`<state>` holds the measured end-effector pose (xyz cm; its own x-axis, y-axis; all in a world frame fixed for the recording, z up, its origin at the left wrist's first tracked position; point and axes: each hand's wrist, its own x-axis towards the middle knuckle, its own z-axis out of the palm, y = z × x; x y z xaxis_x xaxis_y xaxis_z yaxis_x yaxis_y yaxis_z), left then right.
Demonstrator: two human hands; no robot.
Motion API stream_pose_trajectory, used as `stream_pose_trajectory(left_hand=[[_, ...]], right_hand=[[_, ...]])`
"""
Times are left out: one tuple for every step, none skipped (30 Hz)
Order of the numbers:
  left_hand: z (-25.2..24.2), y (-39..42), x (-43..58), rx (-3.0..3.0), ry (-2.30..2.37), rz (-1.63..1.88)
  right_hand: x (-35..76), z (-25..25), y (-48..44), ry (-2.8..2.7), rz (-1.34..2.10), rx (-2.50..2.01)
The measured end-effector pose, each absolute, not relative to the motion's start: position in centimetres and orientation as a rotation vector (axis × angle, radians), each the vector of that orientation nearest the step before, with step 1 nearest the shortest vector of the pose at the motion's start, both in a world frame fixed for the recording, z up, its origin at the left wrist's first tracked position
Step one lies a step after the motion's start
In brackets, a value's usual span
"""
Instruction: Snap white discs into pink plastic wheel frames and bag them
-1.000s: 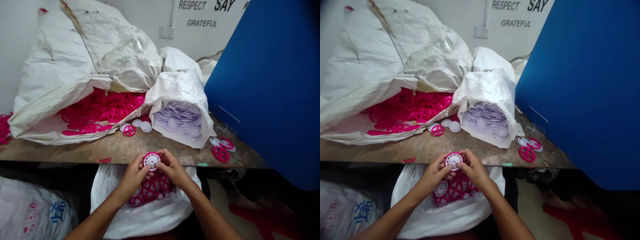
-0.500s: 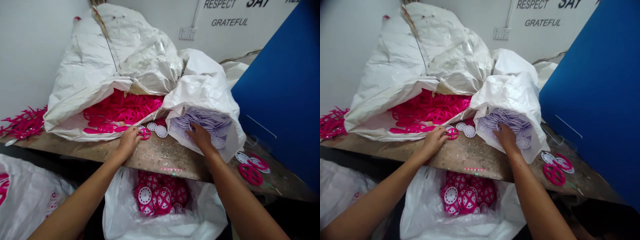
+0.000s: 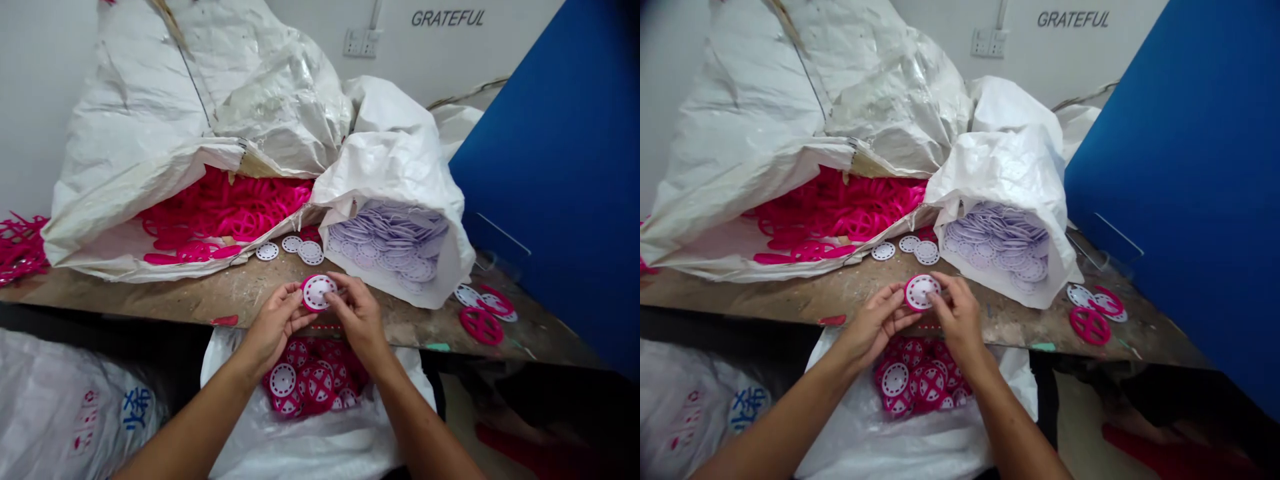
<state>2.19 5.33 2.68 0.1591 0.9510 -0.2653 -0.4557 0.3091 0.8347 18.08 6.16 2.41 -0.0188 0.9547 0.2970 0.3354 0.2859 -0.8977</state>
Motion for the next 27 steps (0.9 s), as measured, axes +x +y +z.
stream_pose_trajectory(left_hand=[[2.7,4.8,2.6,0.691,0.918,1.133],[2.7,4.4,2.9,0.739,0.934,1.137],[2.6,4.1,3.0,0.809,0.950,1.132],[2.6,4.0,3.0,0.894,0.972,1.126],[2.5,3.9,2.9,0.991,1.001,1.125],[2.5,3.8,2.8,1.092,1.044,1.135],[2.6,3.8,2.7,1.192,1.096,1.154],[2.7,3.7,2.6,1.284,1.146,1.174],[2.8,3.7,2.6,1.356,1.184,1.186],[2.9,3.6,2.5,1.399,1.200,1.186],[3.0,3.5,2.5,1.407,1.187,1.171],[3.0,3.4,2.5,1.382,1.154,1.142],[3.0,3.2,2.5,1.338,1.112,1.100],[3.0,3.1,2.6,1.287,1.075,1.052],[2.9,2.9,2.5,1.239,1.051,1.007],[2.7,2.7,2.5,1.203,1.042,0.969],[2.5,2.5,2.5,1.184,1.044,0.941],[2.3,2.3,2.6,1.177,1.054,0.930],[2.0,2.2,2.6,1.172,1.067,0.928],[1.8,2.0,2.7,1.160,1.080,0.928],[1.6,1.9,2.7,1.139,1.088,0.927],[1.5,1.8,2.8,1.115,1.094,0.921],[1.4,1.7,2.8,1.094,1.098,0.905],[1.4,1.7,2.6,1.088,1.092,0.875],[1.5,1.6,2.4,1.109,1.075,0.834],[1.7,1.6,1.9,1.160,1.061,0.790],[2.0,1.8,1.3,1.234,1.066,0.754]], right_hand=[[17.7,2.2,5.7,-1.594,0.709,-1.236],[17.6,2.1,5.4,-1.630,0.656,-1.233],[17.6,2.1,5.1,-1.658,0.637,-1.219],[17.7,2.1,5.0,-1.677,0.652,-1.198],[17.9,2.2,4.8,-1.688,0.693,-1.178],[18.0,2.3,4.7,-1.685,0.754,-1.165],[18.2,2.4,4.6,-1.667,0.830,-1.160],[18.3,2.4,4.6,-1.638,0.910,-1.158],[18.3,2.5,4.5,-1.598,0.980,-1.154],[18.4,2.5,4.4,-1.558,1.041,-1.148],[18.5,2.5,4.4,-1.518,1.091,-1.142],[18.6,2.5,4.4,-1.476,1.133,-1.139],[18.8,2.4,4.3,-1.432,1.170,-1.134],[19.0,2.4,4.3,-1.393,1.213,-1.124],[19.2,2.3,4.1,-1.366,1.262,-1.106],[19.4,2.1,4.0,-1.358,1.307,-1.084],[19.5,2.0,3.7,-1.370,1.335,-1.065],[19.6,1.8,3.5,-1.400,1.339,-1.056],[19.6,1.6,3.2,-1.437,1.320,-1.060],[19.5,1.5,2.9,-1.471,1.287,-1.074],[19.5,1.3,2.7,-1.498,1.248,-1.091],[19.4,1.3,2.6,-1.525,1.222,-1.103],[19.5,1.3,2.6,-1.555,1.220,-1.108],[19.6,1.5,2.7,-1.596,1.242,-1.111],[19.9,1.7,3.1,-1.650,1.276,-1.113],[20.4,2.0,3.7,-1.711,1.304,-1.120],[21.0,2.3,4.7,-1.775,1.305,-1.137]])
